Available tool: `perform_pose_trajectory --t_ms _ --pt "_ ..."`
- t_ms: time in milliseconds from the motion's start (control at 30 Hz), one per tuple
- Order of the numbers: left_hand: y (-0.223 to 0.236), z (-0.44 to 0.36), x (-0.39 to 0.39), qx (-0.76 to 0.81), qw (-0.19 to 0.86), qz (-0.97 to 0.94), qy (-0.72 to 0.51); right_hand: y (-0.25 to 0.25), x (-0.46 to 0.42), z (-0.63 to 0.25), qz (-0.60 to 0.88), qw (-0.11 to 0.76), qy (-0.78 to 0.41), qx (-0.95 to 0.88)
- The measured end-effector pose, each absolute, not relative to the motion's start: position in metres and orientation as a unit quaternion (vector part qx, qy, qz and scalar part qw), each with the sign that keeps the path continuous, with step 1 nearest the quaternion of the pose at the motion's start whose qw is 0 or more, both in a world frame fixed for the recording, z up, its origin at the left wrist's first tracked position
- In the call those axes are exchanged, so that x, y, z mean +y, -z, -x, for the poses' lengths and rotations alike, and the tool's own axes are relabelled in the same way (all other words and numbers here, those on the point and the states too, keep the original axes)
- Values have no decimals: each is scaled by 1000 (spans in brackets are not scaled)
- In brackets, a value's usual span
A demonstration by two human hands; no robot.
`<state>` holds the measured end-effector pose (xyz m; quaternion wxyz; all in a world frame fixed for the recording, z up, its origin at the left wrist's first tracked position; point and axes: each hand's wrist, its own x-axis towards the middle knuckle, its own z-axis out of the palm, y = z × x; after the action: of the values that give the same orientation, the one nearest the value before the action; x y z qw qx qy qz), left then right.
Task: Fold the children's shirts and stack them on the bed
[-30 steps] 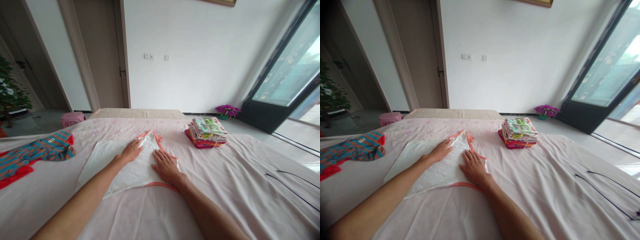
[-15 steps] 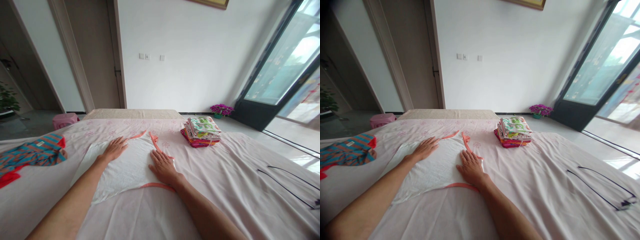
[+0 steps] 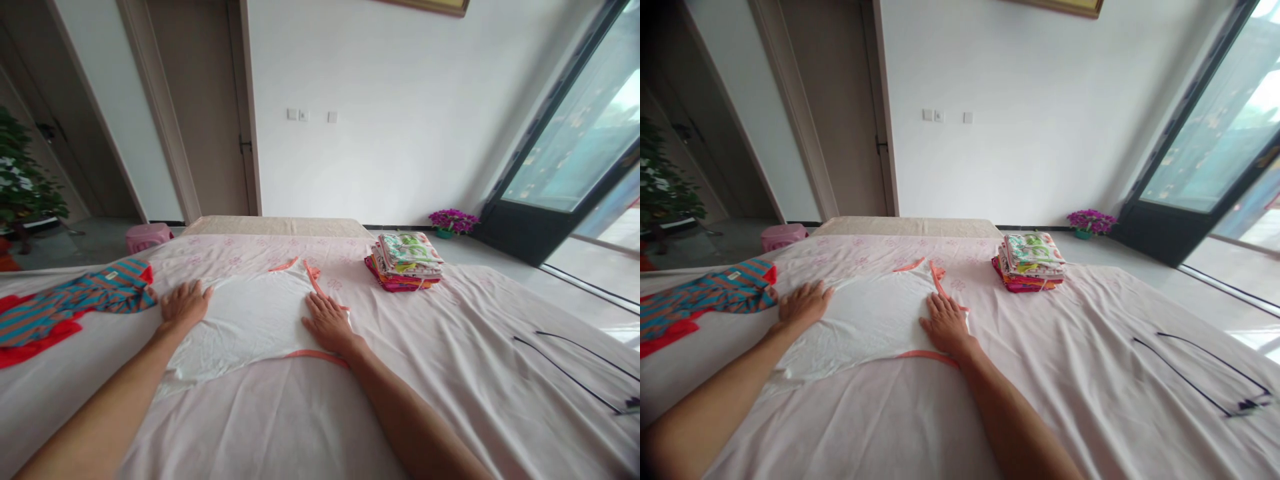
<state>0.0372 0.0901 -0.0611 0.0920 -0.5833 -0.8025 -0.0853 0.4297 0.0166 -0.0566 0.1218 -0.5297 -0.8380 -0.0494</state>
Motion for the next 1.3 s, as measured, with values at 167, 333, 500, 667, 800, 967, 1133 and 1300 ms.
perform_pose_trajectory --t_ms 167,333,500,667,800,967,1133,1300 --pt "46 -80 58 -761 138 614 157 56 16 -428 536 119 45 -835" --pt "47 -147 18 -588 69 791 156 57 16 -428 536 120 45 -834" --pt "59 -144 -3 -578 29 811 87 55 16 -429 538 111 41 -834" --pt "67 -85 -10 -665 74 741 59 53 14 -427 537 104 42 -836" --pt "72 -58 -23 -692 93 714 45 48 15 -426 539 79 30 -838" --pt "72 -57 -30 -699 82 709 44 31 14 -400 582 23 -19 -813" --pt "71 -57 -29 -698 77 710 52 34 -1 -323 532 95 -44 -840" --pt "70 -56 -30 -696 84 712 37 47 -6 -286 463 88 -83 -878"
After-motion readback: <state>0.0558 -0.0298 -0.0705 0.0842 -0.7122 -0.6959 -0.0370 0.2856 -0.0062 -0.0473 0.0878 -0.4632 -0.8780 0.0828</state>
